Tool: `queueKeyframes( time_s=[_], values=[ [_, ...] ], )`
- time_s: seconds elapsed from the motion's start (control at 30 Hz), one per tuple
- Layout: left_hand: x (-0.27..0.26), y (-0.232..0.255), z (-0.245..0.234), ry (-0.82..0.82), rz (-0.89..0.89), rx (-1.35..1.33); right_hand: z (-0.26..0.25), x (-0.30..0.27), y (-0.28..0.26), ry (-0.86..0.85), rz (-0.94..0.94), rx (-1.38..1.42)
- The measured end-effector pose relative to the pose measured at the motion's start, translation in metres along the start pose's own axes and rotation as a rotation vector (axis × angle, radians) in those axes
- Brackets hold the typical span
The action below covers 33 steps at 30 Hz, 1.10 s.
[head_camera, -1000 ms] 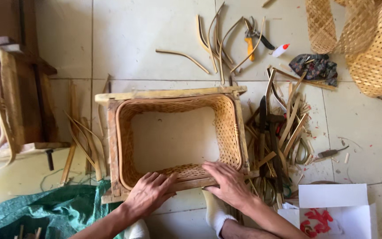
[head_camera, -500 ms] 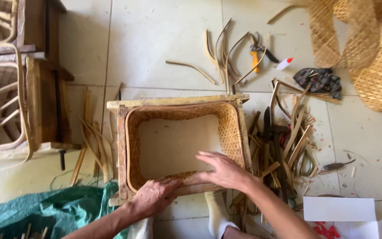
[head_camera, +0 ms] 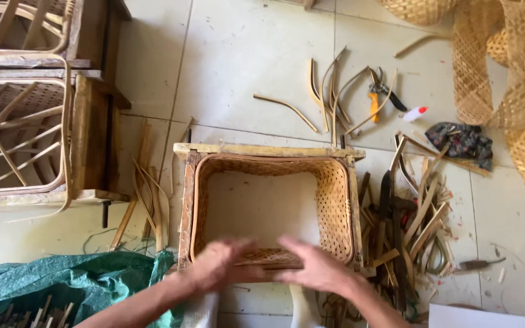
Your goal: The person is assembling a rectangular basket by fitting a pre-woven basket body into a wooden mold. They use a knife and a hammer to adjust and secure the basket's frame and edges.
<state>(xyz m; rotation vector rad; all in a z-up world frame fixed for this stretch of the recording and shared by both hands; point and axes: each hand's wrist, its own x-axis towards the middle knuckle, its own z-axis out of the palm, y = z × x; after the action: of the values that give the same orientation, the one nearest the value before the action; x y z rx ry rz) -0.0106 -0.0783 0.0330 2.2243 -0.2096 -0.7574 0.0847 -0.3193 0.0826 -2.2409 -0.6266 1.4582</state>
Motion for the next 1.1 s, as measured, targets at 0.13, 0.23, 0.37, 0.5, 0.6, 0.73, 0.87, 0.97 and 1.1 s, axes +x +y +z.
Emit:
queueKeyframes(
  time_s=[0.13,0.23,0.37,0.5,0.6,0.73,0.87,0.97,1.1],
  values=[
    [0.032,-0.053,-0.049,0.454,0.244,0.874,-0.029,-0.011,0.040,0.497,-0.129,0.300],
    [0.067,-0.068,-0.092,0.483,0.048,0.506,-0.068,-0.028,0.081,0.874,-0.160,0.221],
    [0.129,-0.067,-0.125,0.520,0.175,0.699,-0.124,-0.041,0.150,1.121,-0.137,0.451],
    [0.164,-0.049,-0.138,0.287,0.014,0.646,-0.126,-0.029,0.213,0.795,0.584,0.201],
    [0.175,-0.040,-0.140,0.051,-0.233,0.570,-0.097,0.018,0.274,0.784,0.569,-0.027],
    [0.171,-0.044,-0.141,0.120,-0.148,0.593,-0.054,0.044,0.341,0.805,0.443,-0.211],
    [0.178,-0.045,-0.138,0.138,-0.161,0.586,-0.052,0.031,0.343,0.821,0.363,-0.148],
    [0.178,-0.048,-0.135,0.154,-0.148,0.558,-0.070,-0.001,0.306,0.881,0.576,0.208],
    [0.180,-0.056,-0.133,0.177,-0.086,0.519,-0.105,-0.036,0.205,0.954,0.261,0.094]
  ],
)
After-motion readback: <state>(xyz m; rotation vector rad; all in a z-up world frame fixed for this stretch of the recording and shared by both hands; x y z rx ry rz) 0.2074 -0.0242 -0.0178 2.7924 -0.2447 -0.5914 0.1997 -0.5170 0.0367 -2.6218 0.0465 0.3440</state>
